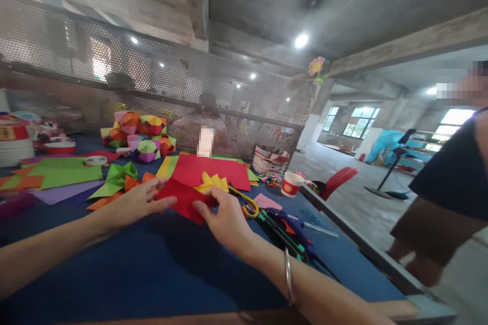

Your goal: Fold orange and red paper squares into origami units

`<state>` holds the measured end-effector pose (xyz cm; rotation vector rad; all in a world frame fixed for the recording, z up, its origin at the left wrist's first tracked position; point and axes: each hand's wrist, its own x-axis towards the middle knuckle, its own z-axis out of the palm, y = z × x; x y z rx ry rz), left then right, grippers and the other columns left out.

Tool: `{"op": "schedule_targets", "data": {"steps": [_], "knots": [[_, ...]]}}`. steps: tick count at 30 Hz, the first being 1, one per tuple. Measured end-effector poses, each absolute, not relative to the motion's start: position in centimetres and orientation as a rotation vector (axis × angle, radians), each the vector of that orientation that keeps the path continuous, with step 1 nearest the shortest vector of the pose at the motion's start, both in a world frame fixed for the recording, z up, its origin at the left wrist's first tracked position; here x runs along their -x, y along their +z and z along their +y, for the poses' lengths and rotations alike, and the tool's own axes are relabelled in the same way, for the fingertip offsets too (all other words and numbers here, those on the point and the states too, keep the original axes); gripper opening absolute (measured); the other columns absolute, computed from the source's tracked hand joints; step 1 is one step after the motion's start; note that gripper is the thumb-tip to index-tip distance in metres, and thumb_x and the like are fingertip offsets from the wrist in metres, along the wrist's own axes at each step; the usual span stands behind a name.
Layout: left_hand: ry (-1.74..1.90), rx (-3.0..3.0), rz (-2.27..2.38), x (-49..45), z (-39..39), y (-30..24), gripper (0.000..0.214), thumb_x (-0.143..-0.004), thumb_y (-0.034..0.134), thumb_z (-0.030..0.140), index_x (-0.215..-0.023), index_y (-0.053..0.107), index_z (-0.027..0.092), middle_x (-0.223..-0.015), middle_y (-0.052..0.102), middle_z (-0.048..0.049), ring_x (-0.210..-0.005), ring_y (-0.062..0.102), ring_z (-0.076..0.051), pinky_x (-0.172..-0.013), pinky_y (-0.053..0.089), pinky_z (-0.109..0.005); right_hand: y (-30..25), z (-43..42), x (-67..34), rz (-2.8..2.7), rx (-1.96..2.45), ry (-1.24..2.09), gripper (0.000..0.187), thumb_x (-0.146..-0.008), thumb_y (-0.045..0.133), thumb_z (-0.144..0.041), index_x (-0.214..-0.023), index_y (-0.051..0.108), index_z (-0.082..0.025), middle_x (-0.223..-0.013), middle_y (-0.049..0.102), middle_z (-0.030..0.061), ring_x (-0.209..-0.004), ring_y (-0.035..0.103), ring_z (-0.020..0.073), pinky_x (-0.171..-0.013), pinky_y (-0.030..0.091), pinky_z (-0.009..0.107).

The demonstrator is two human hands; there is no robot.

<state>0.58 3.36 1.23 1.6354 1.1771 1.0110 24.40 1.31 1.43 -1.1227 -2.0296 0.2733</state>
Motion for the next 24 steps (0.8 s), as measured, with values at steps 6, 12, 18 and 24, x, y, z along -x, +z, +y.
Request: {"op": "schedule_targets", "data": {"steps": [6,12,18,24], "knots": [[1.044,-1.387,0.93,-0.1,3.3,1.6,0.063,-0.055,0.095,0.071,-0.087,0.08,0.018,-0.092,0.083,-0.0092,-0.083,0.076,-0.022,-0.08,0.06,-0.033,1.4,1.8,-21.4,-2.003,0.939,0.167,0.013,-0.088,0.076,-0.022,-0.092,0.064,-0.021,-0.111,0.073,0.0101,-0.112,0.069,0.0275,-0.101,0.055,0.045],[1.061,-1.319,0.846,-0.3,3.2,1.5,0.056,-0.049,0.102,0.062,-0.08,0.084,0.018,-0.082,0.084,-0.0071,-0.082,0.076,-0.02,-0.085,0.058,-0.03,-0.2,2.2,-20.8,-1.951,0.936,0.242,0.019,-0.093,0.071,-0.03,-0.109,0.067,-0.02,-0.101,0.076,0.0073,-0.094,0.073,0.024,-0.086,0.058,0.038],[1.076,-1.336,0.851,-0.5,3.0,1.5,0.052,-0.05,0.102,0.062,-0.08,0.087,0.022,-0.082,0.083,-0.0051,-0.081,0.071,-0.016,-0.076,0.055,-0.024,-0.4,2.8,-21.6,-1.948,0.974,0.293,0.007,-0.093,0.071,-0.027,-0.091,0.073,-0.021,-0.088,0.077,0.0052,-0.083,0.069,0.0223,-0.078,0.053,0.035],[1.118,-1.338,0.901,-0.5,3.2,1.7,0.057,-0.042,0.104,0.062,-0.078,0.087,0.02,-0.083,0.081,-0.0069,-0.073,0.062,-0.015,-0.057,0.051,-0.021,-0.6,3.1,-22.1,-1.885,0.975,0.331,0.015,-0.089,0.072,-0.03,-0.077,0.068,-0.022,-0.08,0.074,0.0036,-0.079,0.065,0.0221,-0.076,0.049,0.035]]}}
